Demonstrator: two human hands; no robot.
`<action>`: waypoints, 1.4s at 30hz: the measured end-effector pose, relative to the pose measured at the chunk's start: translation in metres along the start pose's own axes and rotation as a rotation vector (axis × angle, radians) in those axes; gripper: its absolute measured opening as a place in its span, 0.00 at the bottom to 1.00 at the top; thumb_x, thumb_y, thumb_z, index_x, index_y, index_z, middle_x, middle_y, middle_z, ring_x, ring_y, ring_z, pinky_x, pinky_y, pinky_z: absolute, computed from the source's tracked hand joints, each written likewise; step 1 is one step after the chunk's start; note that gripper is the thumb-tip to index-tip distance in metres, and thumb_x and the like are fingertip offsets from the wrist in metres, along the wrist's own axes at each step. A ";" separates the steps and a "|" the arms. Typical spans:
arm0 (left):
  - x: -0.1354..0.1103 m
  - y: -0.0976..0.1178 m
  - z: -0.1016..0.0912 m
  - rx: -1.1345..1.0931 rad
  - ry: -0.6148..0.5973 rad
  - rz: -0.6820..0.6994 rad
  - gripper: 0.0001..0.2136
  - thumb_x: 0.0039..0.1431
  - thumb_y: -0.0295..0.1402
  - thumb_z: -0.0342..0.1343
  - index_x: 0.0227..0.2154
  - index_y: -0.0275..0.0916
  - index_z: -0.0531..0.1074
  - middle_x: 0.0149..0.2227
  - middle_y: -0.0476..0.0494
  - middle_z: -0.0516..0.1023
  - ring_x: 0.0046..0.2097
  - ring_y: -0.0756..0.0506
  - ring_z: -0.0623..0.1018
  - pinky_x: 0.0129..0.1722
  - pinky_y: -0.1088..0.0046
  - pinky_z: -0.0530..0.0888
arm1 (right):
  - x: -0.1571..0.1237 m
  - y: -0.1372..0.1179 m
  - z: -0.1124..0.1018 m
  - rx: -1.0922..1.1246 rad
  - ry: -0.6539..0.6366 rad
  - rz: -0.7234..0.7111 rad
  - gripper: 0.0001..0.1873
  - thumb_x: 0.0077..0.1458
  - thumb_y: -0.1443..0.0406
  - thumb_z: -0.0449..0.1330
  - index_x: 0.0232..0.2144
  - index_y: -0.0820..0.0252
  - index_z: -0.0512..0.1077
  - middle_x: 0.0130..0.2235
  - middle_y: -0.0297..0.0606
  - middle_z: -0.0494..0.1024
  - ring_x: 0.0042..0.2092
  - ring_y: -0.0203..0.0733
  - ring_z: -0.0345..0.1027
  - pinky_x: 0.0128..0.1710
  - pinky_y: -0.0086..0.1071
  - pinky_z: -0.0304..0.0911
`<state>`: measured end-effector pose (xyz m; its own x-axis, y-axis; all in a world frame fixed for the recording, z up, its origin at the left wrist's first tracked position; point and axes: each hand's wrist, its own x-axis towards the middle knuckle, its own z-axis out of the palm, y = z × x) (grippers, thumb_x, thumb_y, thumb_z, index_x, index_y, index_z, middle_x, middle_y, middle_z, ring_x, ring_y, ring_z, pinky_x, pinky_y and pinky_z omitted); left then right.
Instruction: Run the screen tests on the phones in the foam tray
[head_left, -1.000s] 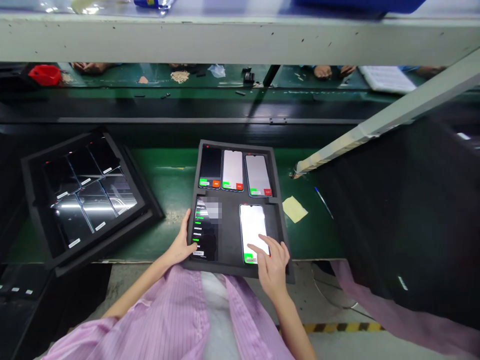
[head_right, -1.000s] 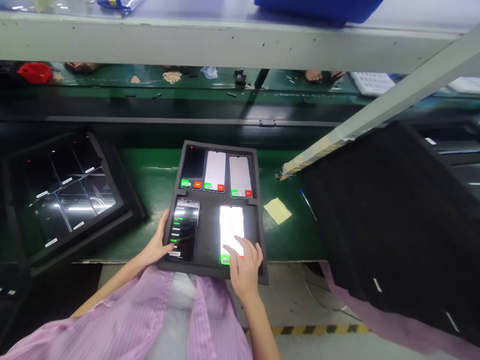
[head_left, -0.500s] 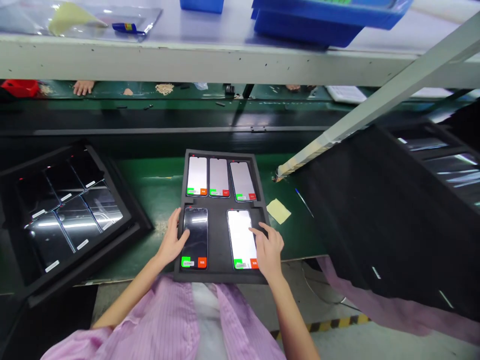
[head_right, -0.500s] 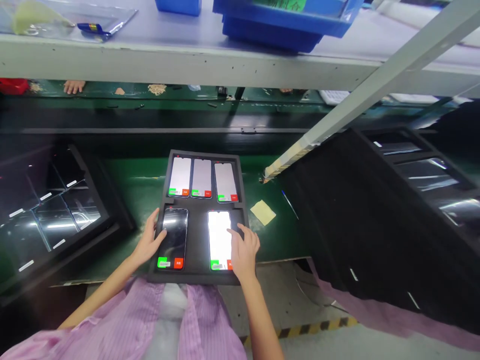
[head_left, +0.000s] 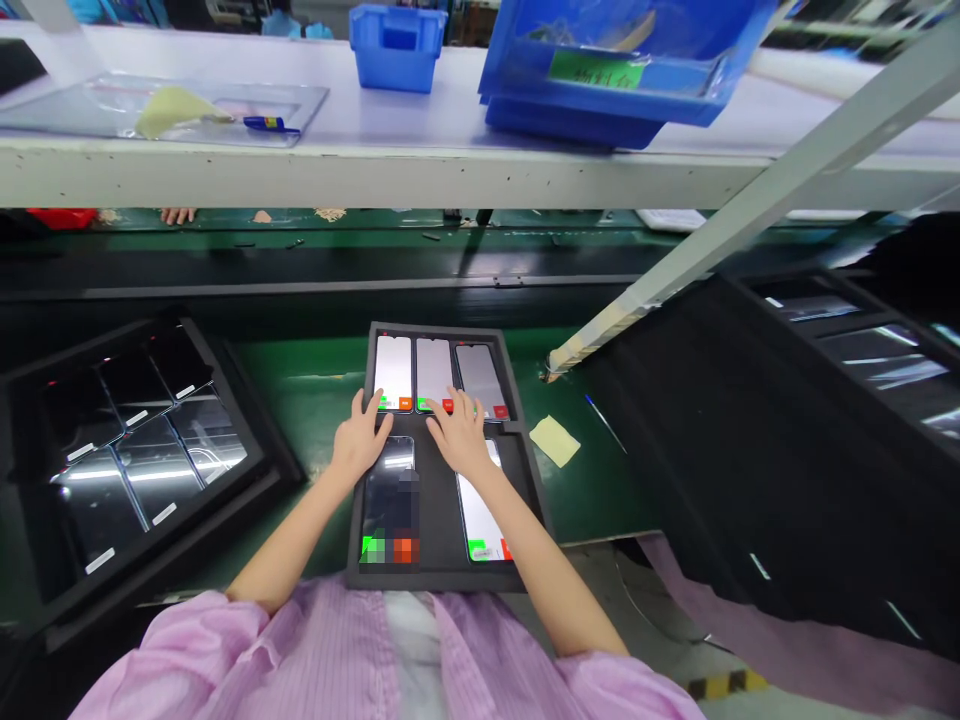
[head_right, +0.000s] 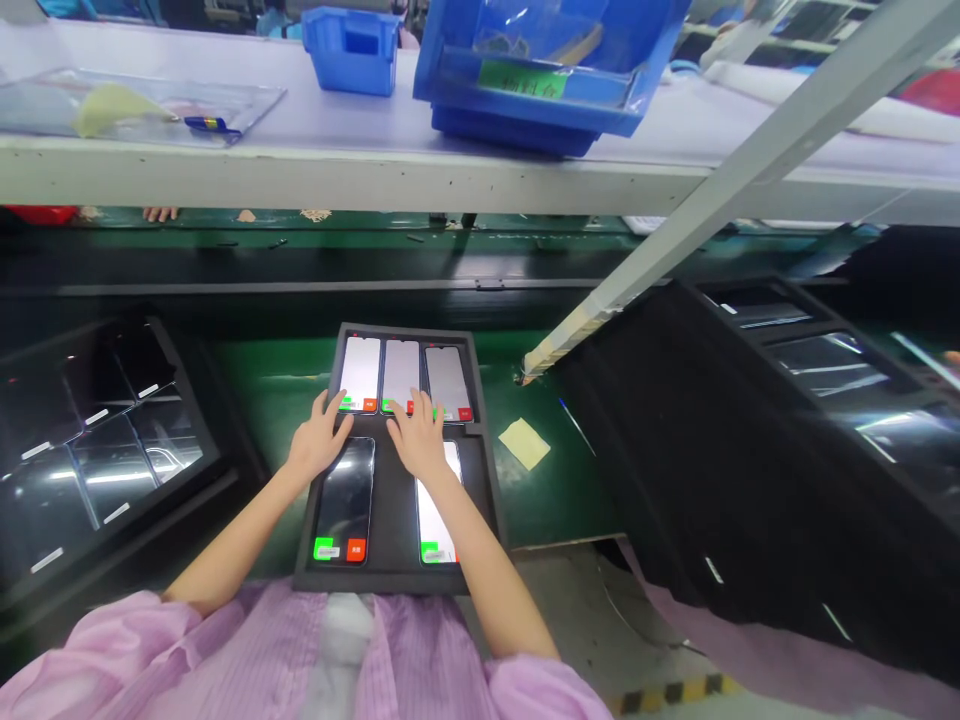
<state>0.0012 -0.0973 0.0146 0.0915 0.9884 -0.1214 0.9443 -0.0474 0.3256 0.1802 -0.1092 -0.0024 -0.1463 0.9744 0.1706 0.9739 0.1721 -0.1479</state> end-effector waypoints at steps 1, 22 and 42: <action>0.000 0.000 0.000 0.006 0.000 -0.001 0.24 0.63 0.42 0.36 0.60 0.42 0.54 0.62 0.31 0.52 0.42 0.37 0.78 0.39 0.61 0.74 | 0.003 -0.003 0.003 0.001 -0.006 0.002 0.21 0.61 0.60 0.40 0.52 0.54 0.65 0.58 0.48 0.59 0.60 0.52 0.48 0.56 0.52 0.44; -0.058 -0.037 0.029 -0.829 -0.068 0.021 0.34 0.54 0.34 0.49 0.62 0.43 0.40 0.64 0.38 0.49 0.62 0.39 0.56 0.59 0.55 0.57 | -0.084 0.043 -0.024 0.120 0.046 0.342 0.22 0.55 0.58 0.48 0.51 0.58 0.62 0.56 0.51 0.58 0.58 0.55 0.49 0.53 0.56 0.49; -0.112 -0.052 0.050 -0.947 -0.131 0.047 0.34 0.54 0.33 0.50 0.61 0.43 0.41 0.64 0.38 0.45 0.63 0.38 0.53 0.60 0.54 0.55 | -0.154 0.009 -0.024 0.174 0.052 0.246 0.23 0.56 0.56 0.48 0.54 0.52 0.58 0.58 0.46 0.55 0.60 0.54 0.47 0.56 0.59 0.43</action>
<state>-0.0422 -0.2128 -0.0355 0.2117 0.9617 -0.1741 0.2960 0.1066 0.9492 0.2161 -0.2608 -0.0065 0.1034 0.9821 0.1576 0.9339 -0.0414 -0.3552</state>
